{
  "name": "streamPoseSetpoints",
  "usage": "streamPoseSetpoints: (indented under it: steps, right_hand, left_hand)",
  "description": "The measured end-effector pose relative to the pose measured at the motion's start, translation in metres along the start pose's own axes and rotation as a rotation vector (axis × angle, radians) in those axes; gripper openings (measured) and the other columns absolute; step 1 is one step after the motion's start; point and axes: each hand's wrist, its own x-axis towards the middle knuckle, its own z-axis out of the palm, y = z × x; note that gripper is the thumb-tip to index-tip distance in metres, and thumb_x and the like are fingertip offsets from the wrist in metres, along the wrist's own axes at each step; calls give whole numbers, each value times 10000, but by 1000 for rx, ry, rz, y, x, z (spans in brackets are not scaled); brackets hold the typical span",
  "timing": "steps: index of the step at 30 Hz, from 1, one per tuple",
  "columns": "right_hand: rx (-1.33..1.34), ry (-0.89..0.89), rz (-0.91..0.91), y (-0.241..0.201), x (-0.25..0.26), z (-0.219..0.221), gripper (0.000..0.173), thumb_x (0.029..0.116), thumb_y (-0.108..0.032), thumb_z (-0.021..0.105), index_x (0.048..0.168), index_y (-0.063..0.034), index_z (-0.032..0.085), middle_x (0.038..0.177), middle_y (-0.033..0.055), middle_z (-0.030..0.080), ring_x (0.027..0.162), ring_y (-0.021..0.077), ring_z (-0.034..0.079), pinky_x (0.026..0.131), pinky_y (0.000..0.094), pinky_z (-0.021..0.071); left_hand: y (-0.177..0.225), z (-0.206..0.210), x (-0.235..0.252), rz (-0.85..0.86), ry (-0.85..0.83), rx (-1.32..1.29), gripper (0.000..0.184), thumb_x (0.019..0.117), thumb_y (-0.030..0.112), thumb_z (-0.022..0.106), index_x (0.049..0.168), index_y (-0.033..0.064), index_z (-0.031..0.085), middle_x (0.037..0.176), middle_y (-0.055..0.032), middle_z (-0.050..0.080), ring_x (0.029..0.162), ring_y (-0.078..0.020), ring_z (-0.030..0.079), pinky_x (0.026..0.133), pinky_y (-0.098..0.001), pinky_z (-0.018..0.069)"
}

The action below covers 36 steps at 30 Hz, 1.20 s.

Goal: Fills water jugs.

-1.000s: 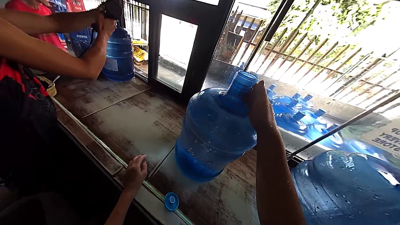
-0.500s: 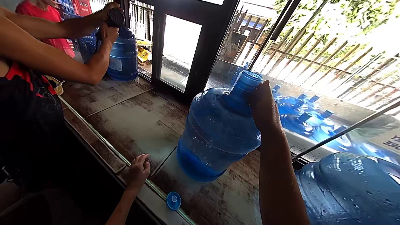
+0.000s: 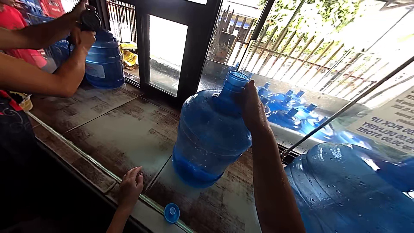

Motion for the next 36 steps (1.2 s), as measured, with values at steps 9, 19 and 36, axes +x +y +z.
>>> streamPoseSetpoints:
  steps: [9, 19, 36]
  right_hand:
    - [-22, -19, 67, -13, -17, 1, 691, 1095, -515, 75, 1564, -82, 340, 1539, 135, 456, 1393, 184, 467, 1153, 401, 386]
    - [-5, -20, 60, -11, -16, 0, 694, 1096, -510, 65, 1554, -73, 350, 1535, 129, 461, 1385, 172, 473, 1148, 387, 392]
    - [14, -7, 8, -3, -6, 0, 660, 1108, -451, 102, 1558, -26, 330, 1540, 163, 441, 1399, 166, 454, 1164, 347, 370]
  left_hand:
    - [-1, -1, -1, -12, -18, 3, 306, 951, 67, 571, 1201, -34, 716, 1254, -268, 673, 1173, -489, 632, 999, -632, 481]
    - [0, -1, -1, -1, -3, 14, 314, 930, 51, 563, 1184, -48, 720, 1232, -272, 682, 1144, -497, 643, 976, -648, 482]
    - [0, -1, 0, 9, -13, 20, 304, 946, 63, 564, 1182, -49, 719, 1229, -281, 678, 1146, -514, 636, 967, -661, 483]
